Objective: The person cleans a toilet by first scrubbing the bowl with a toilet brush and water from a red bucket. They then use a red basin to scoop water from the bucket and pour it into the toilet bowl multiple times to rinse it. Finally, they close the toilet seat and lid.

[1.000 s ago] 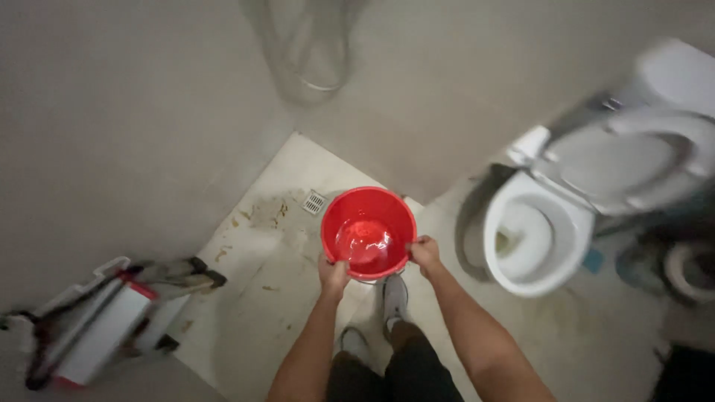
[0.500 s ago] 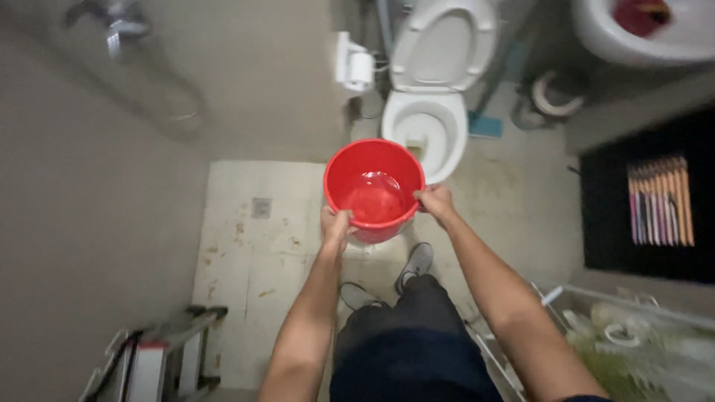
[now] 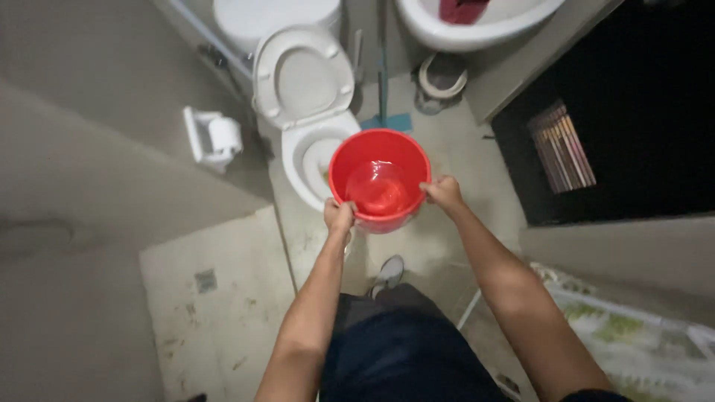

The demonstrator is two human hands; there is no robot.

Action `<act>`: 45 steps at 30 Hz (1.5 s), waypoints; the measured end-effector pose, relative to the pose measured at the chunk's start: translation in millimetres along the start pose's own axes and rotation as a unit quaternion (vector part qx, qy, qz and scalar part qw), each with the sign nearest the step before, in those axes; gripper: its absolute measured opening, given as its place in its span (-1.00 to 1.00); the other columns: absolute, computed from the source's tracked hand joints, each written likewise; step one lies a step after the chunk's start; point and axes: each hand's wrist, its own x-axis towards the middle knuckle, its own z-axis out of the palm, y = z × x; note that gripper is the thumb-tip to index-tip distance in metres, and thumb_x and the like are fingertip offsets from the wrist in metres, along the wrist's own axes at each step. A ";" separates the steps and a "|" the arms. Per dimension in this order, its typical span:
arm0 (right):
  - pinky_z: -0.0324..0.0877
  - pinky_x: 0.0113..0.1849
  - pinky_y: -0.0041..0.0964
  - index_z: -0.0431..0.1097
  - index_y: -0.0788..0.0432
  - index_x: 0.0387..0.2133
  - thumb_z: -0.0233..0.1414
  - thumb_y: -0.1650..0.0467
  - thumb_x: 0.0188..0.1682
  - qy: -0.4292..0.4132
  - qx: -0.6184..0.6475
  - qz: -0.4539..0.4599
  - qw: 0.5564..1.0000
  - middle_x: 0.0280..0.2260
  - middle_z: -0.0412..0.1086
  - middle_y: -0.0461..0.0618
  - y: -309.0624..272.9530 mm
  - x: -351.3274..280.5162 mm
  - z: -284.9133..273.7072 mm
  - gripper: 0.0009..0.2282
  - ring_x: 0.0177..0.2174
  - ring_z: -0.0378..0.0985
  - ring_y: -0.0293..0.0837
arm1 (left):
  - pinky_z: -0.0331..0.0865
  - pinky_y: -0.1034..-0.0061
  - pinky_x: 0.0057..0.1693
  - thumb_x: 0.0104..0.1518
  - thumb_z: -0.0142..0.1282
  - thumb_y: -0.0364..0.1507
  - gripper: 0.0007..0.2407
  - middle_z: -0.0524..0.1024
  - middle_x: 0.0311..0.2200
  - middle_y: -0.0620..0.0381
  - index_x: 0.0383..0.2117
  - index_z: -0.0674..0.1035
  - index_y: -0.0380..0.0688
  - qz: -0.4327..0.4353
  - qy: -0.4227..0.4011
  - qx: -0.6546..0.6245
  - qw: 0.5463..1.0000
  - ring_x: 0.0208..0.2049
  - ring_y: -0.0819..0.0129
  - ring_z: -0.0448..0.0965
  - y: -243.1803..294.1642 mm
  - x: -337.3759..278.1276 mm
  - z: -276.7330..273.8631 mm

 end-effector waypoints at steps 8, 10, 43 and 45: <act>0.42 -0.14 -0.12 0.46 0.25 -0.22 0.11 0.33 -0.06 0.012 -0.015 0.080 0.997 -0.25 0.50 0.10 -11.6 96.0 -70.9 -0.77 -0.26 0.55 -0.11 | 0.35 0.39 -0.50 -0.18 0.23 -0.55 -0.86 0.52 -0.66 0.05 -0.60 0.45 -0.17 0.083 0.024 0.077 0.993 -0.68 0.35 0.47 -5.5 51.6 107.5; 0.38 -0.06 -0.09 0.42 0.22 -0.14 0.11 0.32 -0.03 0.030 -0.013 0.080 0.996 -0.16 0.49 0.10 -26.7 104.6 -83.1 -0.73 -0.18 0.54 -0.10 | 0.45 0.41 -0.40 -0.21 0.26 -0.52 -0.89 0.58 -0.64 0.07 -0.64 0.52 -0.18 0.142 0.048 0.132 0.980 -0.62 0.37 0.53 15.3 53.4 127.9; 0.45 -0.35 -0.17 0.55 0.33 -0.41 0.12 0.49 -0.15 -0.365 -0.338 -0.071 0.865 -0.47 0.52 0.05 -44.3 416.9 -94.4 -0.89 -0.46 0.54 -0.15 | 0.44 0.34 -0.40 -0.12 0.07 -0.53 -0.92 0.55 -0.65 0.00 -0.54 0.57 -0.28 -0.068 0.412 -0.082 0.905 -0.60 0.28 0.57 -106.7 27.2 309.4; 0.43 -0.36 -0.16 0.54 0.33 -0.41 0.10 0.50 -0.14 -0.380 -0.344 -0.103 0.852 -0.48 0.51 0.06 -32.5 415.9 -75.3 -0.89 -0.47 0.53 -0.14 | 0.46 0.32 -0.40 -0.16 0.10 -0.54 -0.90 0.55 -0.64 -0.03 -0.51 0.59 -0.27 -0.092 0.407 -0.115 0.902 -0.60 0.26 0.58 -117.6 12.7 306.3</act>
